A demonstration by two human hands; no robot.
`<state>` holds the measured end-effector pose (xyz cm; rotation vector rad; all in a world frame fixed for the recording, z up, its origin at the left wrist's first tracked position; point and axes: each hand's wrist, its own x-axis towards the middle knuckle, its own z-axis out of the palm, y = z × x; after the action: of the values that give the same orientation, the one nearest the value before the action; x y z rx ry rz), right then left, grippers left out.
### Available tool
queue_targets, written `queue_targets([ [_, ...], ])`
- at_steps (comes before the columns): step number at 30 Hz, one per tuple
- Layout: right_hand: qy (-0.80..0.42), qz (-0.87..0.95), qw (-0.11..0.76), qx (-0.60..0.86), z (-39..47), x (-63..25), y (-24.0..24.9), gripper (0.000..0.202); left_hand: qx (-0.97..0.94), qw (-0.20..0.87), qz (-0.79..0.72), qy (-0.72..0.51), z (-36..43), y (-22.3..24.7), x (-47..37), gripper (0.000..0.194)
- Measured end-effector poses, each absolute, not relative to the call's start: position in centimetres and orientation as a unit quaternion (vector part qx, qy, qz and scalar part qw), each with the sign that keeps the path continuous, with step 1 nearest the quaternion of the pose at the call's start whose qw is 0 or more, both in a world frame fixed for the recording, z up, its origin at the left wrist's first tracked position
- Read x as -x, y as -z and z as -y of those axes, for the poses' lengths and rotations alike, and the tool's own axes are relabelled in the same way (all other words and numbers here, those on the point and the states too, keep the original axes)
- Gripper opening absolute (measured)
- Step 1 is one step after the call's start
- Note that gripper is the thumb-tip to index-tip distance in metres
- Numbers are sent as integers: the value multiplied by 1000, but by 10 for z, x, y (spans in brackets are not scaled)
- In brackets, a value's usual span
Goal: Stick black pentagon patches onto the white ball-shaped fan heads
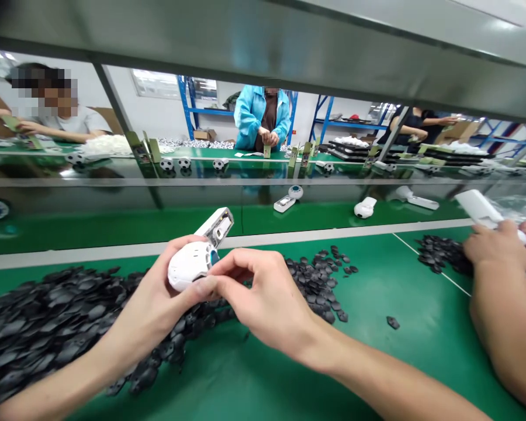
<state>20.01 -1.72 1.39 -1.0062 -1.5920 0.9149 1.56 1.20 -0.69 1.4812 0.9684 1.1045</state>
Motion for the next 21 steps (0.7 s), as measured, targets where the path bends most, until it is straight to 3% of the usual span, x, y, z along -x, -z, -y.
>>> queue_targets([
  [6, -415, 688, 461, 377, 14, -211, -22, 12, -637, 481, -362, -481, -15, 3, -7, 53],
  [10, -443, 692, 401, 405, 9, -216, -19, 65, -647, 470, -343, -493, -11, 2, -5, 47],
  [12, -490, 691, 377, 374, 6, -217, -19, 78, -647, 467, -340, -497, -9, -1, -6, 46],
  [17, -475, 666, 411, 403, -12, -229, -21, 43, -648, 432, -348, -523, -13, -15, -5, 46],
  [19, -361, 711, 366, 480, -22, -236, -16, 42, -647, 414, -348, -538, -17, -19, -3, 45],
  [21, -230, 765, 287, 529, -30, -239, -6, 27, -643, 419, -342, -542, -21, -20, -1, 47],
])
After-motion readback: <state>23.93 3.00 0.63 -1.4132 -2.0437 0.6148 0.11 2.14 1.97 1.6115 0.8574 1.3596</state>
